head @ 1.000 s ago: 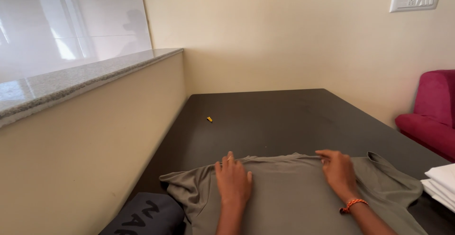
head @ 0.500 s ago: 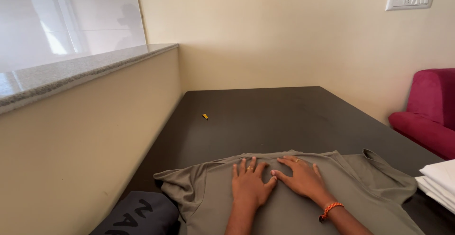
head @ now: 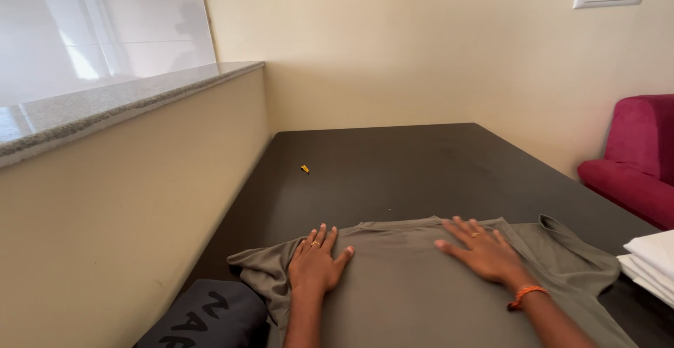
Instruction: The person folds a gray t-shirt on a dark table. They smooth the fabric, fold the sleeves and sides inward, and then fold the shirt in half. The person then unfolds the shirt, flips it over to the back side, and smooths it out again.
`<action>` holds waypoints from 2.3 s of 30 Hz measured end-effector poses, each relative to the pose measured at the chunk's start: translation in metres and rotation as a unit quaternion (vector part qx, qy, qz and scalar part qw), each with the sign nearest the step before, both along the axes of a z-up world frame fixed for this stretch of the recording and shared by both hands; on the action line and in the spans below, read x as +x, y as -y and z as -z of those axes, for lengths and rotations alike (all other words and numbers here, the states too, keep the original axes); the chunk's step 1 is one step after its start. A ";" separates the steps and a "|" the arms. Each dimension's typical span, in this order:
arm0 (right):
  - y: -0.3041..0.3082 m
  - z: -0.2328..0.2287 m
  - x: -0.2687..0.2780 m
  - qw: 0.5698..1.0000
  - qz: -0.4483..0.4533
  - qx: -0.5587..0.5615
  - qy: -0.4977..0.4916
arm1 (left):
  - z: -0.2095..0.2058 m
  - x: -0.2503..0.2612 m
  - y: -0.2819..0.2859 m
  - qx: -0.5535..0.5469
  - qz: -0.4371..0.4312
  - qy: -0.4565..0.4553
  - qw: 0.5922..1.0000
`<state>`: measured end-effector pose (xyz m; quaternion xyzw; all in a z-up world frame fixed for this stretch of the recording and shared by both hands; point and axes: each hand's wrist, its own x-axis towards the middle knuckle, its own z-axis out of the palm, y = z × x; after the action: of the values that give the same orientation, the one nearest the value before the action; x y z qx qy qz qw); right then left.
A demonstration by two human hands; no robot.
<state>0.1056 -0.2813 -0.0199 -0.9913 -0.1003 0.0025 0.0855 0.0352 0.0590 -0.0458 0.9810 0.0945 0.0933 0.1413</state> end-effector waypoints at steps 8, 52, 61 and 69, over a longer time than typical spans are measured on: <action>0.030 -0.019 0.012 0.991 0.095 0.021 0.092 | -0.034 -0.008 0.031 0.082 -0.064 0.040 0.994; -0.006 -0.013 0.024 0.993 0.031 0.035 -0.112 | -0.026 0.022 0.048 -0.002 -0.002 -0.026 1.000; -0.014 -0.004 0.009 0.997 0.040 0.072 0.006 | -0.022 0.014 0.016 0.009 -0.044 -0.036 0.998; -0.067 0.014 0.017 0.996 -0.002 -0.010 0.091 | -0.041 0.017 0.060 0.126 -0.082 -0.128 0.980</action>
<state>0.1228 -0.2146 -0.0342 -0.9879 -0.1096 -0.0869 0.0666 0.0522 -0.0007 -0.0052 0.9838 0.1791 -0.0110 -0.0050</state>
